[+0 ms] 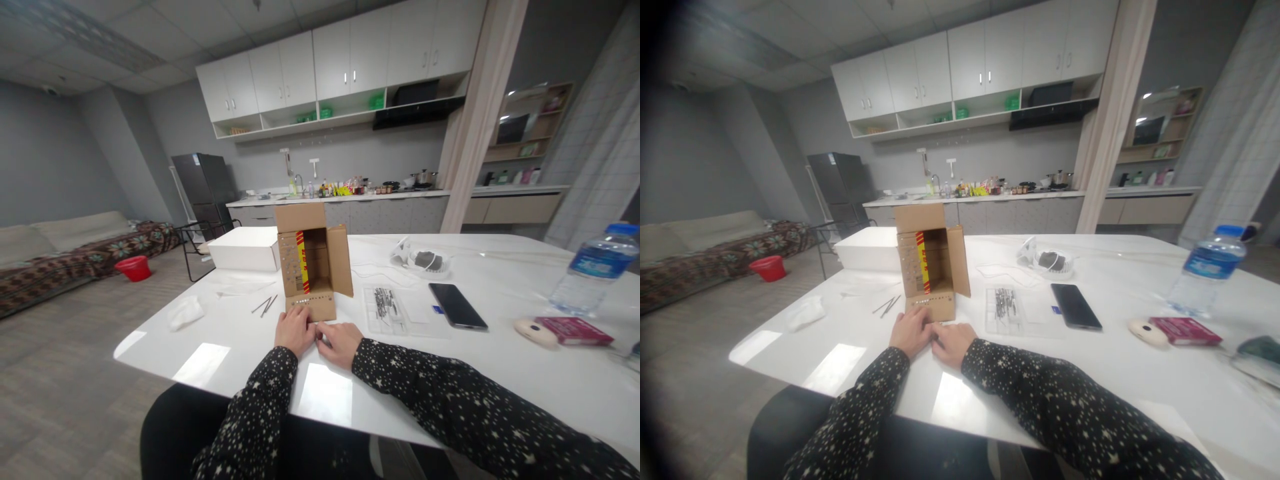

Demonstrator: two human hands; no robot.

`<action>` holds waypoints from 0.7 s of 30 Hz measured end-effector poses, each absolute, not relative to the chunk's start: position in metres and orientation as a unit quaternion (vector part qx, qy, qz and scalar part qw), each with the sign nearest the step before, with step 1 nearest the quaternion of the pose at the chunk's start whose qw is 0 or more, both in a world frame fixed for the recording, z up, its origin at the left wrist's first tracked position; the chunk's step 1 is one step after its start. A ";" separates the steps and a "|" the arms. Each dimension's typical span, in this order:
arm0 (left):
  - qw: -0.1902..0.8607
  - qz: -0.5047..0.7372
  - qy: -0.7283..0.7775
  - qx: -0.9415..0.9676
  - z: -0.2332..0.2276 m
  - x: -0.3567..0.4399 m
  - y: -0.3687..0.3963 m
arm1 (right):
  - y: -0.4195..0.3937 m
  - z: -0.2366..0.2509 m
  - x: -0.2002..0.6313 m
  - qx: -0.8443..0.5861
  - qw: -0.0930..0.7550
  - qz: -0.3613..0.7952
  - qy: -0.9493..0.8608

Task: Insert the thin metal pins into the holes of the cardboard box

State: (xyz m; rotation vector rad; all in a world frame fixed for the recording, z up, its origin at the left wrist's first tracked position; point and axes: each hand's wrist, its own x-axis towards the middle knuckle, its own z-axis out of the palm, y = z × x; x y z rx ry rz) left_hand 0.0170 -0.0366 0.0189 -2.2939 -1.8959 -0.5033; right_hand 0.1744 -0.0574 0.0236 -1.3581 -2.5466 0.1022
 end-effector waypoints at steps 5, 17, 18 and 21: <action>0.066 -0.160 -0.626 -0.761 0.017 0.016 -0.035 | -0.056 0.021 0.174 -0.460 0.132 0.029 -0.877; 0.075 -0.148 -0.624 -0.764 0.016 0.016 -0.036 | -0.055 0.020 0.174 -0.460 0.135 0.028 -0.877; 0.076 -0.145 -0.625 -0.763 0.016 0.016 -0.036 | -0.055 0.020 0.174 -0.460 0.136 0.025 -0.877; 0.078 -0.136 -0.630 -0.761 0.018 0.017 -0.037 | -0.055 0.020 0.174 -0.460 0.137 0.023 -0.877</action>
